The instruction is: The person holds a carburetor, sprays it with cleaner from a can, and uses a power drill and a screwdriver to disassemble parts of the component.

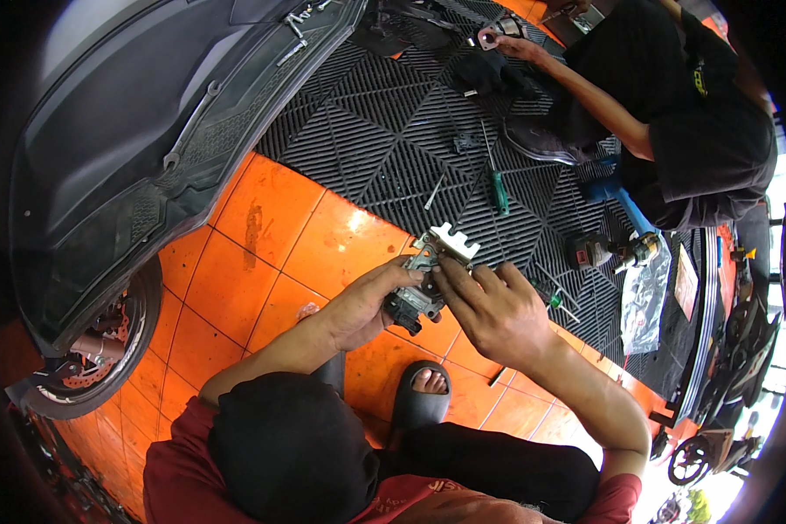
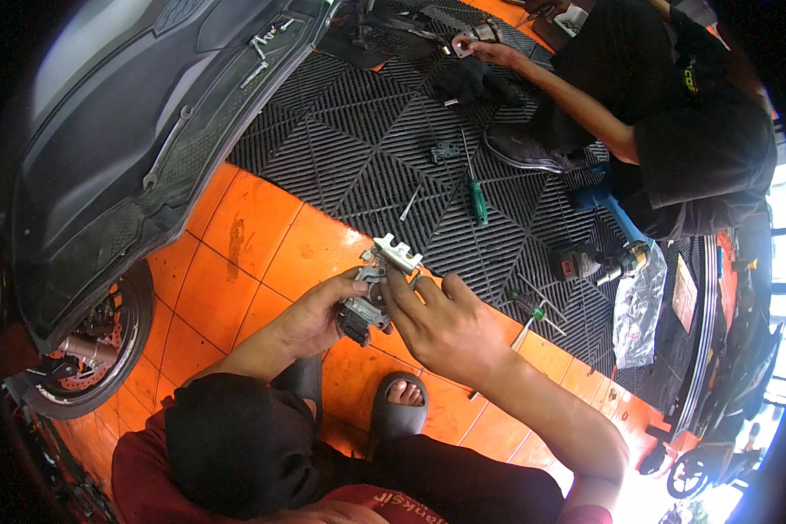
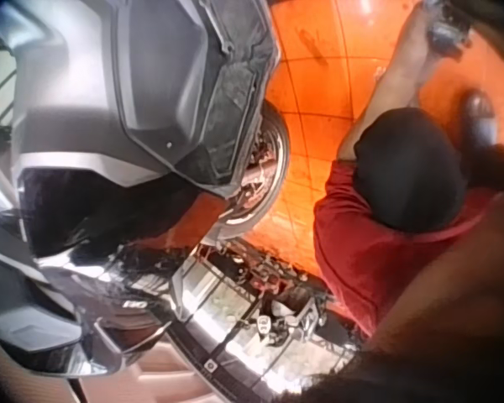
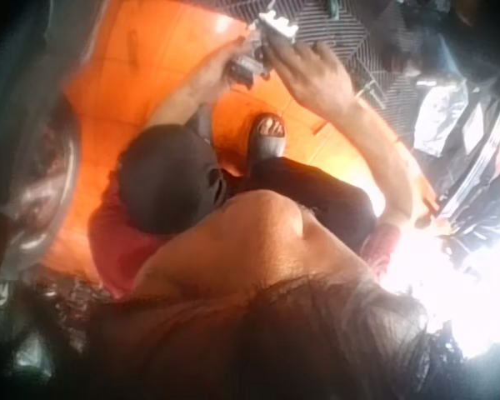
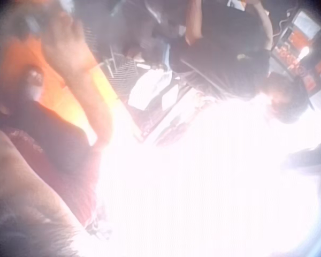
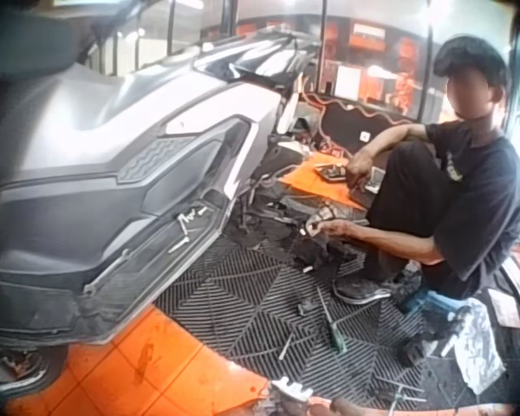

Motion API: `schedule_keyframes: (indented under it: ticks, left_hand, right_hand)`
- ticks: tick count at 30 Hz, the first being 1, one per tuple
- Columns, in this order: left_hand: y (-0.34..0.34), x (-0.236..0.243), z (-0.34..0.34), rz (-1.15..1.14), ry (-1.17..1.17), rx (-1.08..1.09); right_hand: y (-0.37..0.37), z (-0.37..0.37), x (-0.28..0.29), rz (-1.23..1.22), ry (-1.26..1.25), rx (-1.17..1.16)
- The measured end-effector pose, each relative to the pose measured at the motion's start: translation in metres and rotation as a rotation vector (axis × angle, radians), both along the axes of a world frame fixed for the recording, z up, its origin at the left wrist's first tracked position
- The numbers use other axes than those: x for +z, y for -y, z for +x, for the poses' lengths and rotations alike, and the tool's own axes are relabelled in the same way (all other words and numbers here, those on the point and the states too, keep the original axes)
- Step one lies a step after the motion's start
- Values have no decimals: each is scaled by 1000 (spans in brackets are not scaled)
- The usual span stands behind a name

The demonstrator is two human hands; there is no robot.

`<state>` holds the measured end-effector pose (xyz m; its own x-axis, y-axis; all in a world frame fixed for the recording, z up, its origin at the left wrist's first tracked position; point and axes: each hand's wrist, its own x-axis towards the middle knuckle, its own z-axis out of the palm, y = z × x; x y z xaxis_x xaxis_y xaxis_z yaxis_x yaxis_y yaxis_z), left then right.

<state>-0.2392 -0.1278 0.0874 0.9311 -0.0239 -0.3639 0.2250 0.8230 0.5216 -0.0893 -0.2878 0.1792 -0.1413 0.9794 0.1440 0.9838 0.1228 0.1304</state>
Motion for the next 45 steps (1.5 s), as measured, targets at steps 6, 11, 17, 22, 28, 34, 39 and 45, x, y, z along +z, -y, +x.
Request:
schedule_keyframes:
  ticks: [6,11,17,22,28,34,39,45]
  left_hand:
    - [-3,3,-2,-37,-8,1]
    - [-3,6,-3,-24,7,37]
    - [-4,-3,-3,-30,25,45]
    - [-6,5,-3,-14,17,52]
    - [-5,8,-7,47,-1,109]
    - [-5,11,-6,66,-44,159]
    - [-7,2,-6,52,-23,173]
    - [-7,16,-3,19,-79,195]
  right_hand:
    - [-3,-2,-1,8,-30,10]
    - [-1,0,3,68,-206,16]
    - [4,4,-4,80,-295,70]
    - [5,5,-5,64,-270,82]
    - [10,5,-8,56,5,151]
    - [13,-8,-21,65,3,92]
    - [9,-13,-17,-1,71,45]
    - [9,-6,-19,70,44,53]
